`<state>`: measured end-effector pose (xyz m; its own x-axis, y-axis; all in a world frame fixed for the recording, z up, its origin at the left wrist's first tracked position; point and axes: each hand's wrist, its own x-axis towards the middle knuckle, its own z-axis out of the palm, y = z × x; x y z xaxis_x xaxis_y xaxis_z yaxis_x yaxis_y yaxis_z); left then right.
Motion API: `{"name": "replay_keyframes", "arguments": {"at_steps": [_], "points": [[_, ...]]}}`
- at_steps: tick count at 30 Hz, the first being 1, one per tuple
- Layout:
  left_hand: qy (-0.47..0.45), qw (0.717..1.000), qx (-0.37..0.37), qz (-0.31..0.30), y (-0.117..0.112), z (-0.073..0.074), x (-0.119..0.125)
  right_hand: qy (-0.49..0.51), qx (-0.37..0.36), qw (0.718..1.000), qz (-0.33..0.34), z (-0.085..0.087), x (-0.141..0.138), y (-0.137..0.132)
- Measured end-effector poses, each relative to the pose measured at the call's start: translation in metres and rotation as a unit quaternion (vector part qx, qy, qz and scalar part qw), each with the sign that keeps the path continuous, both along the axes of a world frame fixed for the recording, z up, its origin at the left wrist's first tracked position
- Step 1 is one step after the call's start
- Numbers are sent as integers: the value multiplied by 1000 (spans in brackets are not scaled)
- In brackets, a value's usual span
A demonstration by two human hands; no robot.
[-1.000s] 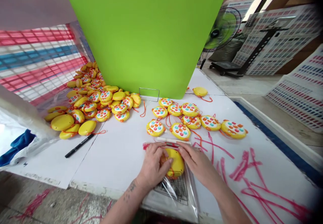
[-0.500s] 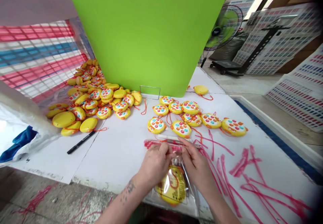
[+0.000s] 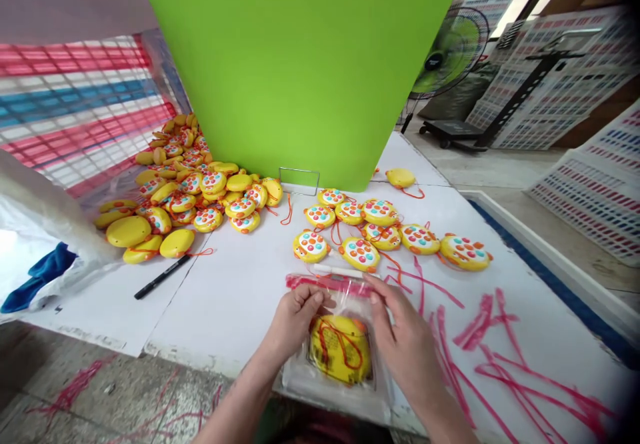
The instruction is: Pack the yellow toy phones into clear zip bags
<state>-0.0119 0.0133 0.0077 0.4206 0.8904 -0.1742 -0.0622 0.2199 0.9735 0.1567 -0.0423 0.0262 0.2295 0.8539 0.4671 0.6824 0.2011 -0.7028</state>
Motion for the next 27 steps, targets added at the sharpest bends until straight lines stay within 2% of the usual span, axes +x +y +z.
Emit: {"name": "replay_keyframes", "arguments": {"at_steps": [2,4,7,9,13,18,21,23,25,27], "points": [[-36,999,-15,15,1,-4,2,-84,36,996,0,1,-1,5],[-65,998,-15,6,2,-6,1,-132,55,989,31,2,-5,10],[-83,995,37,-32,2,-6,-2,-182,70,978,78,2,-17,17],[-64,993,88,-42,0,-5,-5,-213,75,970,89,2,-25,22],[36,982,181,-36,-6,-2,-9,-269,64,955,107,4,-36,30],[81,974,211,-32,-9,0,-9,-306,53,942,128,7,-38,31],[108,969,219,-39,-9,-1,-9,-302,59,945,113,4,-41,31],[113,967,225,-49,-10,-2,-9,-268,61,957,91,0,-41,32],[110,967,224,-58,-11,-3,-10,-192,48,978,59,-5,-33,36],[113,969,213,-56,-11,-5,-10,-78,20,997,-2,-10,-11,40]]}}
